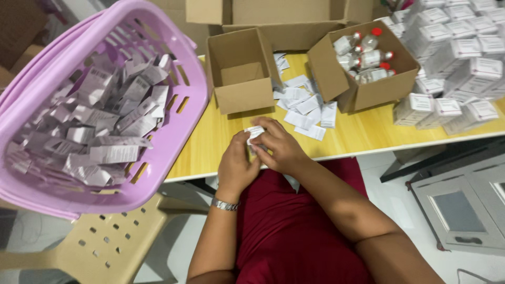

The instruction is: The person repeatedly picks small white boxes from a purple basket, opens them, and places small bottles with red caps inside. The person then closes the boxes and sets them aside on the table. The process is repeated multiple times with different boxes and bottles.

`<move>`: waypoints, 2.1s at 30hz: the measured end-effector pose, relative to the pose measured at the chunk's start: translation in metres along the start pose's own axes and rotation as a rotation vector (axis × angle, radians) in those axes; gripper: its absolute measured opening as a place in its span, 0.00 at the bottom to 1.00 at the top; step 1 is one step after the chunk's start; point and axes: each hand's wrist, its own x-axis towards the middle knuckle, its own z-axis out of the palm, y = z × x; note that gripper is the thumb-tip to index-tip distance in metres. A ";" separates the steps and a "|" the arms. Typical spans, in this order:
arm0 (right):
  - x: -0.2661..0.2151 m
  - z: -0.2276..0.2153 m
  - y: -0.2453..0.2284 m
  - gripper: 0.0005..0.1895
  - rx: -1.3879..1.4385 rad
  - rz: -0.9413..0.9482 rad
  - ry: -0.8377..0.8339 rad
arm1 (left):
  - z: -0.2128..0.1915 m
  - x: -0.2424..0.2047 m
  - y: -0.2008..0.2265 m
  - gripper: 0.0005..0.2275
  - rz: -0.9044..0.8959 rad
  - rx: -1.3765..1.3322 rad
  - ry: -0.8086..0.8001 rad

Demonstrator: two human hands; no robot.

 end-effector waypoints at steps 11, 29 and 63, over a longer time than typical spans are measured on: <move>0.003 -0.031 -0.013 0.09 0.016 0.103 -0.174 | -0.004 0.008 0.006 0.23 -0.051 0.043 -0.114; -0.188 -0.395 0.031 0.23 -0.712 0.460 0.653 | 0.000 0.011 0.009 0.41 -0.192 -0.009 -0.116; 0.003 -0.074 0.038 0.18 -0.777 0.332 -0.253 | -0.005 0.013 0.012 0.30 -0.226 -0.015 -0.128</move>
